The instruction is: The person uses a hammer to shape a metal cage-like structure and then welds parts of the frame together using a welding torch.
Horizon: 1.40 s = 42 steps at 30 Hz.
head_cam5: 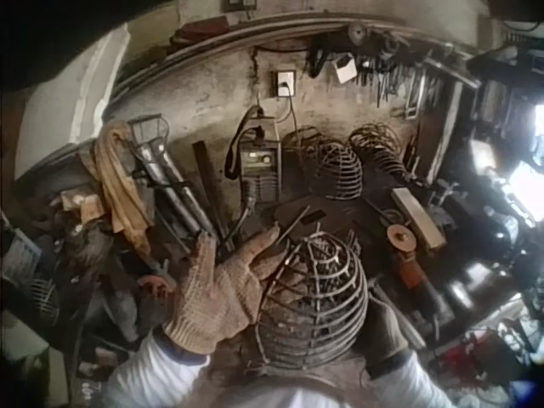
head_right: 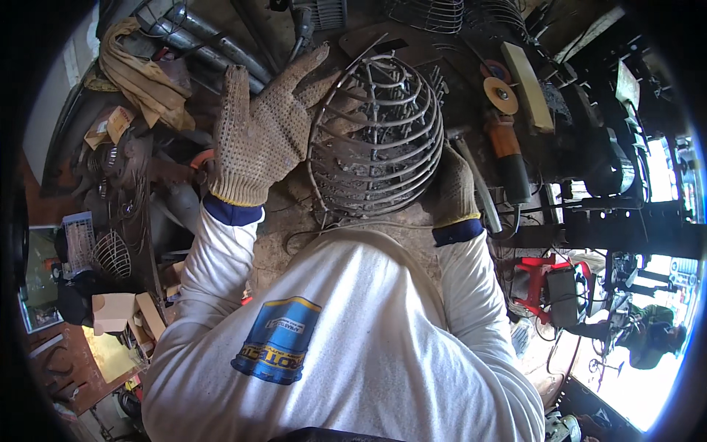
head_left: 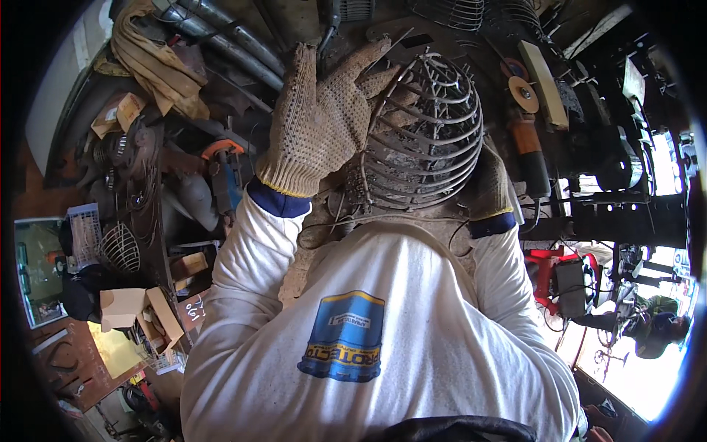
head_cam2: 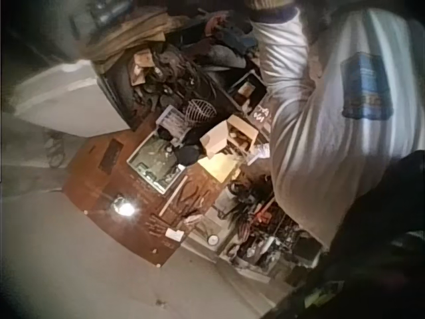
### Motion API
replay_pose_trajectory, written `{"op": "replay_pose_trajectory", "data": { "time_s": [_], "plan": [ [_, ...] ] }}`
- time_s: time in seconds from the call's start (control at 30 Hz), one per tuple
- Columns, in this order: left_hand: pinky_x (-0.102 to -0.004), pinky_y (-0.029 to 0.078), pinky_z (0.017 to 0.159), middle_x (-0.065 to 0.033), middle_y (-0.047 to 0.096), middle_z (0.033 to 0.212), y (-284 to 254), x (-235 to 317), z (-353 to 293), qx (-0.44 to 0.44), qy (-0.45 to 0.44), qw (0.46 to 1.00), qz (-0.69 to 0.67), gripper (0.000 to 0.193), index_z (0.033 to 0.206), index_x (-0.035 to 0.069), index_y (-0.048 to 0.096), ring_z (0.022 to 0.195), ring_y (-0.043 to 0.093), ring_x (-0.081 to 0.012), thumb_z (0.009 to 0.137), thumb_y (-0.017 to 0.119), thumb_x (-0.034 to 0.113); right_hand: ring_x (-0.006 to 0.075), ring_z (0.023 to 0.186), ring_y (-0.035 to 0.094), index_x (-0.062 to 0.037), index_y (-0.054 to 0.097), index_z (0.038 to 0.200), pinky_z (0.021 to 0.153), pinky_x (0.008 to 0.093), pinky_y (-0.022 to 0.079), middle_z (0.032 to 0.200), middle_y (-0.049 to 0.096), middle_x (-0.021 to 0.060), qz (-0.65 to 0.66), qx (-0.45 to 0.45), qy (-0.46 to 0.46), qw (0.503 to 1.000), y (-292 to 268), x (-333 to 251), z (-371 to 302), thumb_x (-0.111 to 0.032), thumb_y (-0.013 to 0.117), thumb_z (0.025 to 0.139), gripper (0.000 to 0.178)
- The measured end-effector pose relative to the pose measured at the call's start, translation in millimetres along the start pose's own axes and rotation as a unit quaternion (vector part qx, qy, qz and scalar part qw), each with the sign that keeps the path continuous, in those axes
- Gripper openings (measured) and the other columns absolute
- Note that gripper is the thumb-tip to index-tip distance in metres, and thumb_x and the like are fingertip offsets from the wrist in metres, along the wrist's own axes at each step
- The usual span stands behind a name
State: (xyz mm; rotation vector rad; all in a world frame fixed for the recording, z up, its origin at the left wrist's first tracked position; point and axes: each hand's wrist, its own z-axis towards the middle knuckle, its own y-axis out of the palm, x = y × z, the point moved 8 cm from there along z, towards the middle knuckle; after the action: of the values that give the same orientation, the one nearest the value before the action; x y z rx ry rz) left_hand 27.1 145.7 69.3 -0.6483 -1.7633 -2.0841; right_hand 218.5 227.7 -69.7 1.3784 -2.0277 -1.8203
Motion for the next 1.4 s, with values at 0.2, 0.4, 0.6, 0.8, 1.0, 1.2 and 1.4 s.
{"op": "replay_pose_trajectory", "data": {
  "time_s": [0.2,0.4,0.6,0.8,1.0,1.2,1.4],
  "plan": [
    [-0.0573,0.036,0.11,-0.028,0.036,0.149,12.9,-3.0,-0.4,-0.043,-0.002,0.999,0.007,0.098,0.154,0.001,0.013,0.135,0.039,-0.0456,0.092,0.033,0.074,0.0287,0.11,0.063,0.0013,0.057,0.126,0.098,0.0423,0.05,0.123,0.064,0.016,0.01,0.008,-0.032,0.999,4.7,-4.1,-7.9,-0.023,0.035,0.104,0.039],
    [-0.054,0.042,0.105,-0.0272,0.038,0.147,13.3,-3.7,-4.1,0.005,0.044,0.993,0.107,0.093,0.152,0.002,0.023,0.126,0.049,-0.0429,0.093,0.028,0.074,0.0262,0.111,0.062,-0.0033,0.058,0.128,0.101,0.0415,0.048,0.124,0.065,0.0109,0.051,0.013,-0.072,0.996,-4.3,-4.5,-11.3,-0.034,0.042,0.104,0.042],
    [-0.047,0.034,0.113,-0.0276,0.036,0.149,20.2,2.5,-8.2,0.03,0.035,0.991,0.126,0.102,0.151,-0.003,0.022,0.138,0.038,-0.0363,0.089,0.035,0.077,0.0259,0.106,0.065,-0.0017,0.059,0.123,0.095,0.039,0.052,0.117,0.067,0.0125,0.038,0.017,-0.031,0.999,0.7,-0.8,-10.5,-0.026,0.038,0.105,0.036],
    [-0.0434,0.04,0.109,-0.0264,0.046,0.141,15.3,-2.0,-9.6,-0.01,-0.001,0.98,0.199,0.097,0.149,-0.004,0.027,0.126,0.052,-0.0351,0.092,0.035,0.074,0.0296,0.111,0.063,-0.0007,0.056,0.128,0.1,0.0473,0.049,0.126,0.063,0.0171,0.055,-0.058,-0.005,0.997,16.3,-4.5,-18.0,-0.024,0.034,0.104,0.04],
    [-0.0385,0.045,0.103,-0.0197,0.057,0.133,0.0,-15.1,-26.9,-0.039,-0.016,0.954,0.297,0.068,0.143,-0.004,0.04,0.119,0.058,-0.0282,0.1,0.041,0.049,0.0303,0.11,0.064,-0.0017,0.056,0.129,0.098,0.0468,0.052,0.124,0.064,0.0167,0.051,-0.034,-0.024,0.998,8.5,-13.1,-15.1,-0.023,0.034,0.104,0.04],
    [-0.0357,0.046,0.099,-0.0196,0.063,0.124,-9.7,-2.0,-35.2,0.072,0.06,0.766,0.636,0.04,0.134,-0.001,0.051,0.114,0.061,-0.0303,0.095,0.051,0.008,0.0288,0.108,0.064,-0.0016,0.058,0.127,0.096,0.0449,0.052,0.122,0.065,0.0147,0.039,-0.005,-0.058,0.998,12.8,-18.1,-21.9,-0.027,0.036,0.104,0.04],
    [-0.0405,0.049,0.094,-0.0226,0.062,0.122,-15.7,8.0,-43.6,0.074,0.184,0.568,0.799,0.045,0.128,0.0,0.054,0.107,0.062,-0.0369,0.084,0.057,-0.008,0.0264,0.109,0.062,0.0001,0.057,0.126,0.097,0.0383,0.049,0.121,0.065,0.014,0.045,0.044,-0.148,0.987,15.0,-25.0,-32.2,-0.029,0.037,0.105,0.041]
  ]
}}
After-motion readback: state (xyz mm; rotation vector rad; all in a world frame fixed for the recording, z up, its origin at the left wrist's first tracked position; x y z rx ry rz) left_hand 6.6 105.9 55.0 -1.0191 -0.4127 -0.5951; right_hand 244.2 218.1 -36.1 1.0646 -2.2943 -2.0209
